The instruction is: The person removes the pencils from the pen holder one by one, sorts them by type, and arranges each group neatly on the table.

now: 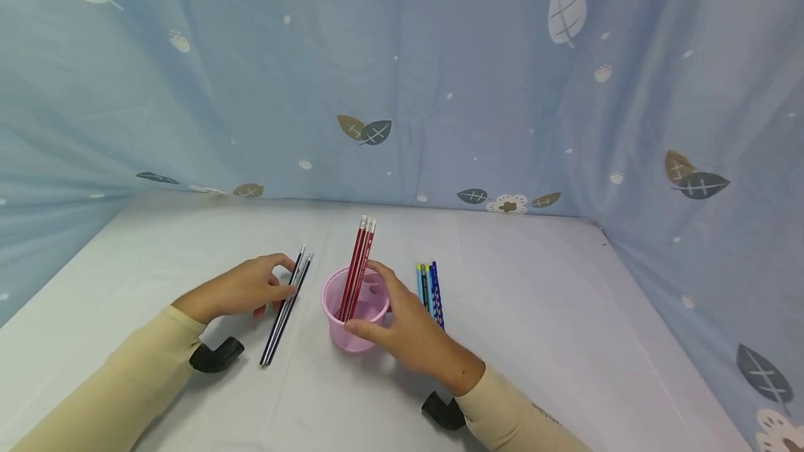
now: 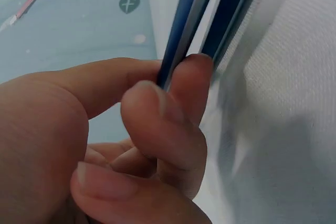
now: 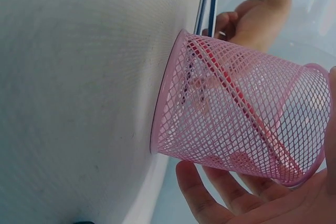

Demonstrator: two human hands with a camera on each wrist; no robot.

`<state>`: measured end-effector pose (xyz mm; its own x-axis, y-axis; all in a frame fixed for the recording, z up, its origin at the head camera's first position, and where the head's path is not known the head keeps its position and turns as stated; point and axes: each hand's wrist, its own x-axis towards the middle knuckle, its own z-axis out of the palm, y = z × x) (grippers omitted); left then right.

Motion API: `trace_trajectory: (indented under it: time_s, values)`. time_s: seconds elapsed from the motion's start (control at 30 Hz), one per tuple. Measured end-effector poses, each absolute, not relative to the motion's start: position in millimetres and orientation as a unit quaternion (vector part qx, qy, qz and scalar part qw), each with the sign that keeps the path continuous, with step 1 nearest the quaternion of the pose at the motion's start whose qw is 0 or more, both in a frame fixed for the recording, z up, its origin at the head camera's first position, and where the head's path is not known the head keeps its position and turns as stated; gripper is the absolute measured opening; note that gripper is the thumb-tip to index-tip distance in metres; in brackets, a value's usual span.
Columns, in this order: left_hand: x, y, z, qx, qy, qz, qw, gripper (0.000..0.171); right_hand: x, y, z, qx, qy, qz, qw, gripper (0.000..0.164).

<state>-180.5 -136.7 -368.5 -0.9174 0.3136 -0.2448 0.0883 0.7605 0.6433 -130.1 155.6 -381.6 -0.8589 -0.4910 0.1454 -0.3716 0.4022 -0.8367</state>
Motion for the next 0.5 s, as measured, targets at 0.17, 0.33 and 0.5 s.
trace_trajectory:
  time_s: [0.17, 0.33, 0.5]
  values:
    - [-179.7, -137.2, -369.6, 0.109, 0.923, 0.328, 0.171, 0.041, -130.8, 155.3, -380.6, -0.259, 0.837, -0.478, 0.066, 0.082]
    - [-180.5, -136.4, -372.4, 0.112, 0.923, 0.329, 0.164, 0.042, -130.6, 155.5, -380.7, -0.254, 0.839, -0.477, 0.067, 0.083]
    - [-180.7, -134.3, -375.3, 0.108, 0.923, 0.331, 0.164, 0.041, -129.6, 155.4, -381.7, -0.253, 0.837, -0.480, 0.064, 0.084]
